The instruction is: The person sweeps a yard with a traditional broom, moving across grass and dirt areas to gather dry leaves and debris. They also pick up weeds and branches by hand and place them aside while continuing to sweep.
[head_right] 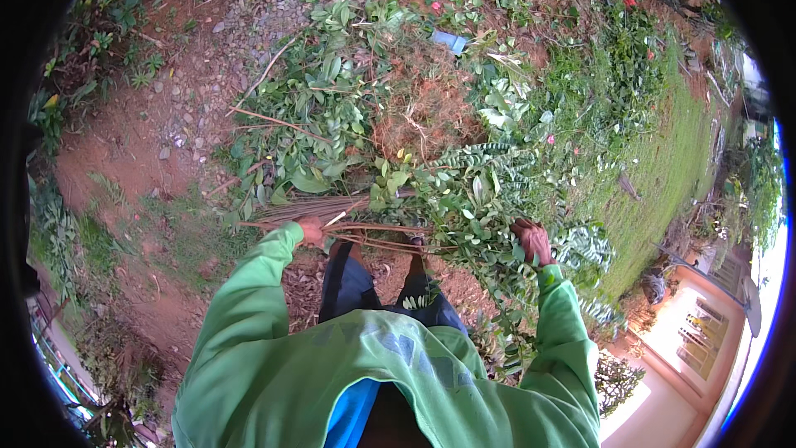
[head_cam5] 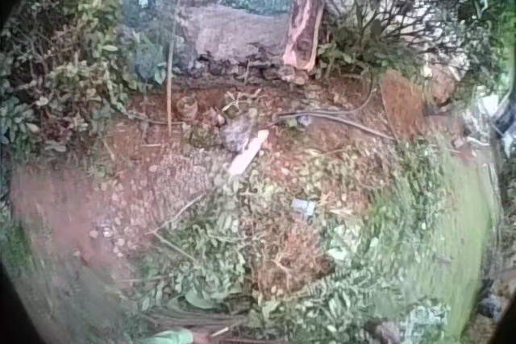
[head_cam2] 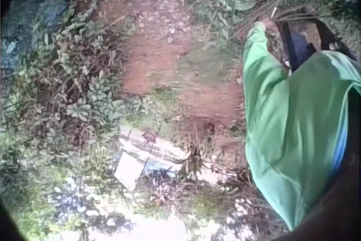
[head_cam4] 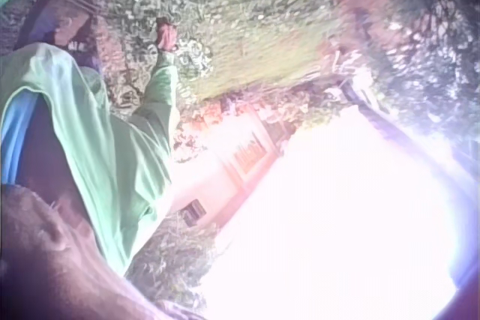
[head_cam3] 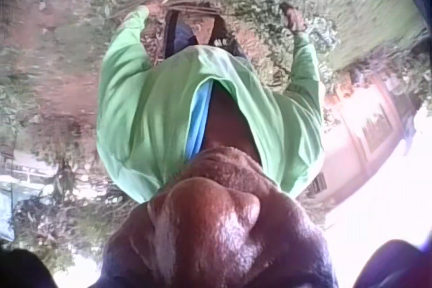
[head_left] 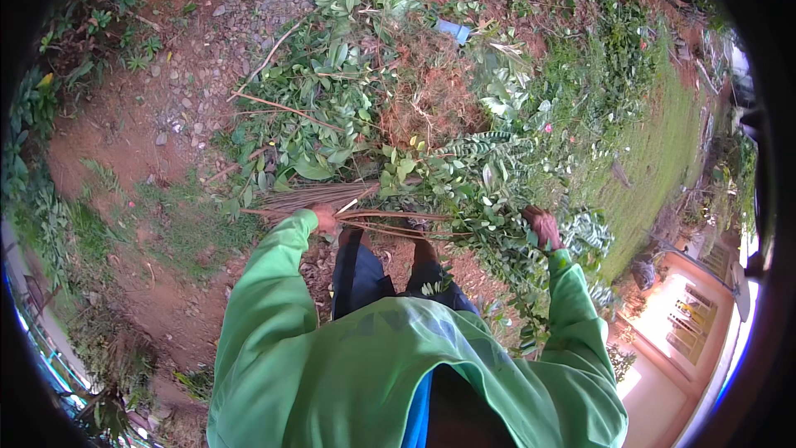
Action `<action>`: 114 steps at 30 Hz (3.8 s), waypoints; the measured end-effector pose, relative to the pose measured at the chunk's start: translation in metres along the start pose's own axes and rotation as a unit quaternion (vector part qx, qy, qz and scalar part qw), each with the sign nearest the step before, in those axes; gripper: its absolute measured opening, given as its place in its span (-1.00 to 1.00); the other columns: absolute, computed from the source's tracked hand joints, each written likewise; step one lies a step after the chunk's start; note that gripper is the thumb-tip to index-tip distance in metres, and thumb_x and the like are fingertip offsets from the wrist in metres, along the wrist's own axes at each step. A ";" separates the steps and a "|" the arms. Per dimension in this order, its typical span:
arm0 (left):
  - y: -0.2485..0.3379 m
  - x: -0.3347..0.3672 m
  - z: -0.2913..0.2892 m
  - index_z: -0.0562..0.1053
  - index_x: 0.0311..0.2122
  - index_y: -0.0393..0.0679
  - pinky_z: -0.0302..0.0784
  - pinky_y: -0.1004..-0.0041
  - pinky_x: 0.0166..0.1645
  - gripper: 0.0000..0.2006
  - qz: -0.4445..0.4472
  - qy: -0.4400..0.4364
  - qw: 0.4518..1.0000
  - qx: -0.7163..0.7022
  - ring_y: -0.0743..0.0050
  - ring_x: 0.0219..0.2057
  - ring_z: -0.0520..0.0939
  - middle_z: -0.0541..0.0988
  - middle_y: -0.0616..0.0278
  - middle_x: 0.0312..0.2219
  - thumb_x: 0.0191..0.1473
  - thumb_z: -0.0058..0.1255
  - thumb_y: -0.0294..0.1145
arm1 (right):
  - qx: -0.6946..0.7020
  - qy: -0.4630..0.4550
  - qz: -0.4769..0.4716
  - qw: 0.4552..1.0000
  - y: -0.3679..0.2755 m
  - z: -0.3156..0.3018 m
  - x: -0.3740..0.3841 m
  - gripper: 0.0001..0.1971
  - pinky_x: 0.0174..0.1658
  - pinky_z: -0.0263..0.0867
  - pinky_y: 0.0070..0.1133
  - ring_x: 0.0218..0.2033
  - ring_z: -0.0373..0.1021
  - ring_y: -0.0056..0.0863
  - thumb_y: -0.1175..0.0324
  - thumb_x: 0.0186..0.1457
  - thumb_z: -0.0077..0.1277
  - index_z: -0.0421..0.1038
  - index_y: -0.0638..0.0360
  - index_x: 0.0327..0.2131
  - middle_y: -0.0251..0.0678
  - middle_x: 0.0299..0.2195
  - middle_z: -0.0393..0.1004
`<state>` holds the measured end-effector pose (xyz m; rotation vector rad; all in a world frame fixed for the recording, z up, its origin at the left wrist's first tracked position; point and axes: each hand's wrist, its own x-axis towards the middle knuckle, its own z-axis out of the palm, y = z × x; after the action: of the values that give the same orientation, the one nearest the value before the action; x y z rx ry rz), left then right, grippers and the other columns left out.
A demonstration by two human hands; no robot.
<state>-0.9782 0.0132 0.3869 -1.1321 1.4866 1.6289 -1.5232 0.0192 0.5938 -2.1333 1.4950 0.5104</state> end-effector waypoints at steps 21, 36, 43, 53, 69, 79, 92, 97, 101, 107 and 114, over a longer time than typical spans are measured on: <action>0.237 -0.615 -0.058 0.36 -0.52 -0.15 0.21 0.28 -0.53 -0.82 -0.048 0.535 0.700 0.471 0.15 -0.66 0.38 0.32 0.19 -0.75 -0.42 -0.06 -0.54 | 0.247 0.137 -0.278 0.918 -0.129 -0.125 0.139 0.06 0.19 -0.12 0.03 0.31 -0.16 -0.18 0.05 -0.26 0.13 -0.28 -0.15 0.31 -0.27 0.31 -0.22; 0.333 -0.692 -0.033 0.41 -0.19 -0.32 0.27 0.23 -0.25 -0.61 -0.149 0.591 0.519 0.599 0.05 -0.43 0.39 0.36 0.04 -0.56 -0.25 -0.13 -0.49 | 0.417 0.132 -0.504 0.745 -0.130 -0.260 0.111 -0.04 0.34 -0.31 -0.30 0.34 -0.30 -0.20 -0.24 -0.08 -0.08 -0.14 0.10 0.29 -0.15 0.32 -0.20; 0.216 -0.781 -0.078 0.30 0.11 -0.24 0.37 0.24 -0.09 -0.48 -0.117 0.696 0.504 0.499 0.03 -0.21 0.51 0.50 -0.05 -0.22 -0.05 -0.14 -0.55 | 0.490 -0.218 -0.453 0.712 -0.141 -0.075 0.155 -0.50 0.07 0.20 -0.48 -0.07 0.30 -0.45 0.21 0.10 0.05 0.26 0.27 0.06 -0.19 -0.05 0.40; 0.196 -0.730 -0.147 0.47 -0.15 -0.22 0.41 0.08 -0.21 -0.64 -0.288 0.682 0.561 0.369 -0.15 -0.31 0.54 0.56 -0.13 -0.40 -0.15 -0.07 -0.59 | 0.510 -0.148 -0.332 0.780 -0.120 -0.161 0.011 -0.52 -0.18 0.33 -0.51 -0.29 0.41 -0.50 0.33 -0.02 0.13 0.31 0.25 0.00 -0.24 -0.22 0.48; 0.372 -0.209 -0.039 0.27 -0.20 -0.38 0.38 -0.07 -0.23 -0.65 0.182 0.609 0.772 0.003 -0.41 -0.34 0.51 0.48 -0.38 -0.48 -0.16 -0.01 -0.51 | 0.908 0.328 -0.079 0.250 -0.098 -0.254 0.120 -0.84 -0.54 0.26 -0.67 -0.57 0.34 -0.68 0.35 0.13 -0.13 0.40 0.19 -0.29 -0.41 -0.49 0.46; 0.416 -0.256 -0.100 -0.10 0.25 -0.39 -0.01 0.27 0.28 0.31 0.350 0.616 0.703 -0.065 -0.03 0.20 0.16 0.13 -0.19 0.16 -0.52 0.35 0.20 | 0.860 0.393 -0.104 0.310 -0.106 -0.332 0.131 -0.68 -0.40 0.33 -0.60 -0.48 0.40 -0.57 0.12 0.23 -0.30 0.34 0.13 -0.21 -0.38 -0.42 0.48; 0.369 -0.358 -0.170 0.45 -0.12 -0.25 0.50 0.31 -0.14 -0.47 0.230 0.739 0.631 -0.059 0.12 -0.32 0.64 0.59 -0.08 -0.36 -0.36 0.20 -0.47 | 0.901 0.196 -0.307 0.237 -0.170 -0.398 0.117 -0.86 -0.29 0.42 -0.47 -0.39 0.46 -0.34 0.46 -0.02 0.11 0.43 0.26 -0.34 -0.21 -0.38 0.51; 0.359 -0.404 -0.201 0.47 -0.18 -0.12 0.47 0.18 -0.29 -0.56 0.150 0.773 0.582 0.203 -0.13 -0.40 0.58 0.55 -0.10 -0.48 -0.33 0.14 -0.39 | 0.895 0.050 -0.322 0.305 -0.092 -0.348 0.155 -0.57 -0.04 0.35 -0.13 -0.03 0.33 -0.15 0.69 -0.17 0.09 0.38 0.37 -0.10 -0.04 -0.02 0.36; 0.333 -0.417 -0.220 0.48 -0.17 -0.01 0.52 0.23 -0.28 -0.67 0.081 0.814 0.570 0.080 0.13 -0.46 0.61 0.58 0.07 -0.51 -0.14 0.09 -0.32 | 0.837 0.147 -0.253 0.462 -0.041 -0.245 0.152 -0.41 0.11 0.24 -0.13 0.23 0.04 -0.13 0.73 -0.10 -0.10 0.15 0.33 0.10 -0.07 0.23 0.02; 0.308 -0.389 -0.259 0.44 -0.12 -0.14 0.44 0.20 -0.24 -0.58 0.079 0.838 0.535 0.073 -0.09 -0.38 0.57 0.55 -0.11 -0.47 -0.18 0.06 -0.27 | 0.355 -0.004 0.194 0.915 0.006 0.038 0.118 -0.75 -0.27 0.37 -0.28 -0.36 0.47 -0.06 0.36 -0.13 -0.08 0.47 0.29 -0.37 0.04 -0.41 0.52; 0.260 -0.227 -0.290 0.34 0.03 -0.07 0.42 0.05 -0.15 -0.46 -0.024 0.751 0.643 0.151 -0.18 -0.26 0.55 0.56 -0.09 -0.33 -0.15 0.06 -0.25 | 0.393 0.025 0.302 0.868 -0.032 0.200 0.031 -0.68 -0.10 0.37 -0.32 -0.21 0.44 0.00 0.28 -0.16 -0.05 0.56 0.14 -0.30 0.05 -0.31 0.51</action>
<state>-1.0682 -0.2910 0.7075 -2.4431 2.3857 -0.0617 -1.4877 0.1207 0.4194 -1.0448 1.9551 0.0010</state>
